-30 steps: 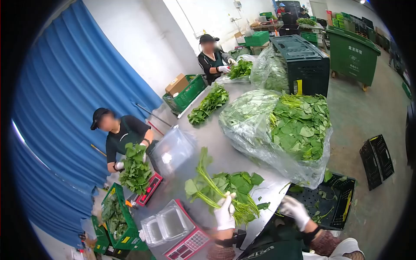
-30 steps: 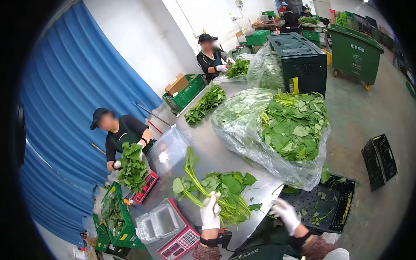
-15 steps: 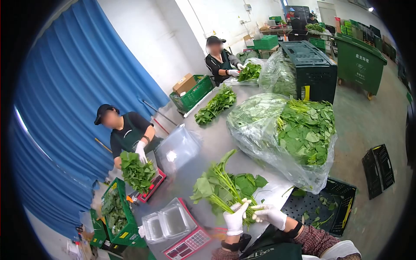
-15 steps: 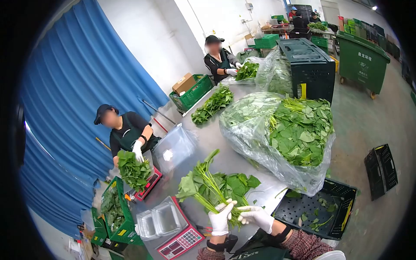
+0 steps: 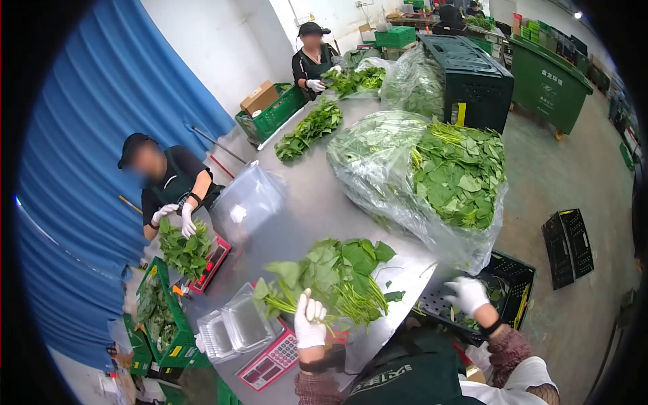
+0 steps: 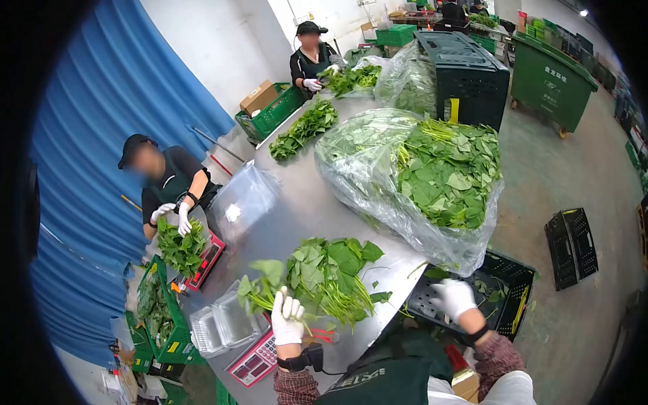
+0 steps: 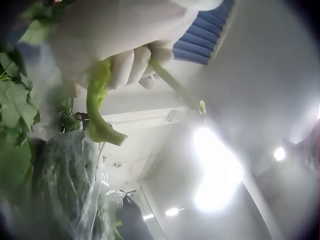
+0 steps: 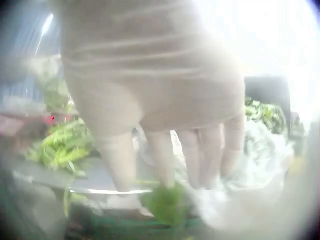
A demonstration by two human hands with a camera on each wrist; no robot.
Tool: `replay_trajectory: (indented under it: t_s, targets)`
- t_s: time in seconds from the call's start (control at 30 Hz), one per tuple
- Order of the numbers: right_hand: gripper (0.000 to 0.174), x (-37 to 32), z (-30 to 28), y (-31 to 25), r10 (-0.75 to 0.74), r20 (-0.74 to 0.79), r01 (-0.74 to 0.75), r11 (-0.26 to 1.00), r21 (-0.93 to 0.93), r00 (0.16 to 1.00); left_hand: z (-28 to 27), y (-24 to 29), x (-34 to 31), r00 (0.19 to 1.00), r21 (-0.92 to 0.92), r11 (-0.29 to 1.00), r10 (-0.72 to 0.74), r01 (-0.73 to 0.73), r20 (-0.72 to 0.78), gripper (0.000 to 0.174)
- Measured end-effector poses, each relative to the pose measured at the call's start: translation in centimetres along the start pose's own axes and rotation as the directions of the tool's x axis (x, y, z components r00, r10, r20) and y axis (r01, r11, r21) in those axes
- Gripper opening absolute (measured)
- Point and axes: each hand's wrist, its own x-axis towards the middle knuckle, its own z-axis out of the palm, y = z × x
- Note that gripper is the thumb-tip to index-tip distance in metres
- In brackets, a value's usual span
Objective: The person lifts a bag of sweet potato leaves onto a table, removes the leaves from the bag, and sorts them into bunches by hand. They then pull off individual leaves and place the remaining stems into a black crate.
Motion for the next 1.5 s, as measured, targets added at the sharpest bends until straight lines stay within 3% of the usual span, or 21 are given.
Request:
replay_trajectory:
  t_s: [0.1,0.23,0.3,0.37,0.43,0.5,0.57,0.6,0.63,0.7,0.77,0.83,0.87,0.93,1.03,1.1,1.13,1.27,1.33,1.47,1.5]
  targets:
    - [0.034,3.9,4.5,-6.5,-0.05,0.037,0.036,0.95,0.309,0.998,0.7,-0.7,-0.9,1.0,0.089,0.996,-0.029,0.029,-0.003,0.029]
    - [0.039,8.9,13.0,-9.1,-0.092,0.06,0.077,0.973,0.216,0.994,1.0,-0.9,-1.1,0.993,0.266,0.957,0.105,-0.114,0.046,0.039]
    - [0.033,10.6,14.3,-8.9,-0.002,0.27,-0.084,0.947,0.309,0.963,1.8,-0.3,-1.7,0.989,0.272,0.952,0.147,-0.142,0.002,0.04]
    - [0.025,10.2,8.0,-9.8,0.181,0.165,-0.236,0.874,0.424,0.97,3.1,0.4,-2.5,0.962,0.343,0.935,0.173,-0.094,-0.211,0.039]
    - [0.022,9.8,5.3,-8.7,0.17,-0.266,-0.055,0.919,0.391,0.949,0.1,0.5,-2.3,0.979,0.297,0.95,0.149,-0.102,-0.142,0.037]
    - [0.017,9.2,1.3,-8.5,0.288,-0.371,-0.082,0.872,0.483,0.883,-0.8,0.1,-2.0,0.993,0.235,0.968,0.105,-0.09,-0.049,0.034]
    - [0.016,9.4,3.2,-6.0,0.313,-0.313,-0.08,0.81,0.581,0.897,-0.8,-1.0,-1.8,0.994,0.24,0.967,0.099,-0.084,-0.05,0.03]
    - [0.018,9.6,3.6,-5.7,0.377,-0.022,-0.191,0.517,0.834,0.926,-0.4,-1.5,-1.8,0.993,0.262,0.964,0.079,-0.055,-0.083,0.03]
    - [0.02,9.6,3.9,-5.4,0.316,0.266,-0.325,0.153,0.933,0.911,0.1,-1.8,-1.7,0.991,0.283,0.959,0.064,-0.029,-0.114,0.029]
    - [0.025,8.5,3.9,-6.3,0.243,0.224,-0.232,0.002,0.973,0.944,1.2,-2.6,-1.6,0.994,0.306,0.951,0.071,-0.042,-0.083,0.025]
    - [0.026,7.6,2.2,-8.7,0.164,0.225,-0.208,-0.116,0.971,0.96,2.1,-3.4,-1.6,0.987,0.489,0.873,0.082,-0.006,-0.135,0.023]
    - [0.027,6.6,-0.1,-11.3,0.098,0.288,-0.268,-0.181,0.946,0.952,2.9,-4.8,-1.4,0.994,0.554,0.832,0.079,-0.021,-0.081,0.025]
    - [0.027,6.6,1.1,-11.8,0.077,0.27,-0.263,-0.089,0.961,0.96,3.6,-5.4,-1.5,0.997,0.583,0.812,0.07,-0.036,-0.037,0.026]
    - [0.025,5.9,0.0,-13.8,-0.026,0.278,-0.28,-0.072,0.957,0.96,4.4,-6.3,-1.6,0.999,0.647,0.761,0.026,-0.048,0.044,0.026]
    - [0.021,5.5,0.7,-15.3,-0.135,0.288,-0.297,-0.053,0.953,0.948,4.5,-7.3,-1.8,0.991,0.536,0.844,-0.082,0.015,0.102,0.026]
    - [0.02,5.1,0.7,-15.6,-0.079,0.35,-0.338,0.133,0.932,0.934,4.1,-7.3,-1.9,0.993,0.561,0.828,-0.066,0.0,0.097,0.025]
    - [0.02,5.1,1.7,-15.5,-0.036,0.376,-0.374,0.055,0.926,0.926,4.0,-7.3,-1.8,0.994,0.585,0.811,-0.052,-0.015,0.097,0.024]
    - [0.02,4.7,0.9,-15.5,-0.033,0.409,-0.407,0.058,0.912,0.912,3.1,-7.4,-1.8,0.993,0.627,0.775,-0.003,-0.074,0.12,0.022]
    - [0.021,4.5,1.3,-15.9,-0.039,0.278,-0.271,0.127,0.954,0.96,3.0,-7.2,-1.8,0.981,0.698,0.696,0.045,-0.168,0.191,0.021]
    - [0.02,4.3,0.8,-15.8,-0.004,0.286,-0.282,0.154,0.947,0.958,1.5,-8.1,-1.3,0.992,0.694,0.71,0.059,-0.121,0.113,0.021]
    - [0.018,4.3,1.1,-15.4,0.045,0.249,-0.251,0.078,0.965,0.968,2.8,-7.7,-1.7,0.995,0.634,0.767,0.063,-0.097,0.075,0.021]
